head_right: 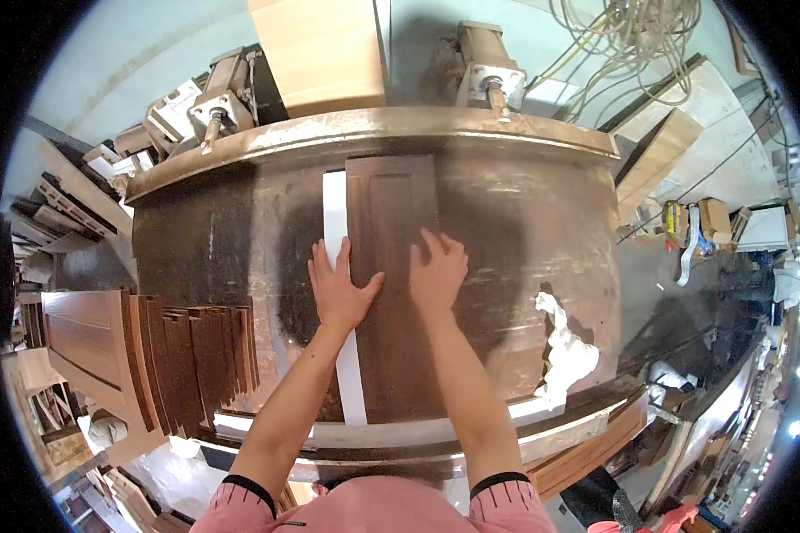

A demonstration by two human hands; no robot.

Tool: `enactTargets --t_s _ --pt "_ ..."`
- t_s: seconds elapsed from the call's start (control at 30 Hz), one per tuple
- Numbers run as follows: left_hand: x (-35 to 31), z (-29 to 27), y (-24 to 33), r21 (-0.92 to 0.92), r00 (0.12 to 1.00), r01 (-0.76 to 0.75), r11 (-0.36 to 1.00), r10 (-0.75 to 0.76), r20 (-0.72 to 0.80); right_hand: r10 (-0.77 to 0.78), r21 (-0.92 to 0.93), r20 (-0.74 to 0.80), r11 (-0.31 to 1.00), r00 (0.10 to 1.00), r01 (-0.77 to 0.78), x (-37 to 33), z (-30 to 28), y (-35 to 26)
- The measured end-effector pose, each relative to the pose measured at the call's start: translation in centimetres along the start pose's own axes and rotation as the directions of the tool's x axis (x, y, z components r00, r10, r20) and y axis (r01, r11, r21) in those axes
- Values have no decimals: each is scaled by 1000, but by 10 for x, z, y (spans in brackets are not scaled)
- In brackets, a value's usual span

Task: The person picks up wooden furniture panels one at a time, wipes the surface with a white cloth, and stacks them into a larger pile.

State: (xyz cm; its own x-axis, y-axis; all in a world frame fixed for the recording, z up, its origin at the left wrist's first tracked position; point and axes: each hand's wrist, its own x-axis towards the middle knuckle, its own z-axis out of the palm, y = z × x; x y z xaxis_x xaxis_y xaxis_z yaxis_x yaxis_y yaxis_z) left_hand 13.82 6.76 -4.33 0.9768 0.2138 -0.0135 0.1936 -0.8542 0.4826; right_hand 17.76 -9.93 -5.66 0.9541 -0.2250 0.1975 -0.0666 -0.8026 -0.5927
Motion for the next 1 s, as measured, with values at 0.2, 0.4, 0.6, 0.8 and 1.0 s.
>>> enactTargets --t_s 0.2,0.4,0.6,0.8,1.0 --pt "-1 -1 3 36 1000 2 999 -2 1 -1 -17 11 1000 1000 1 -2 0 2" --pt "-4 4 -1 55 998 -37 998 40 -51 35 -67 25 997 999 -33 -4 -4 -5" --pt "-5 2 2 56 995 -51 997 55 -78 42 -97 19 995 999 -40 -5 -6 -6" --pt "-6 6 -1 75 988 -83 994 92 -121 16 -91 -5 996 1000 -17 -7 -4 -4" --pt "-6 6 0 86 990 -82 993 92 -112 20 -78 -3 997 1000 -20 -8 -4 -3"
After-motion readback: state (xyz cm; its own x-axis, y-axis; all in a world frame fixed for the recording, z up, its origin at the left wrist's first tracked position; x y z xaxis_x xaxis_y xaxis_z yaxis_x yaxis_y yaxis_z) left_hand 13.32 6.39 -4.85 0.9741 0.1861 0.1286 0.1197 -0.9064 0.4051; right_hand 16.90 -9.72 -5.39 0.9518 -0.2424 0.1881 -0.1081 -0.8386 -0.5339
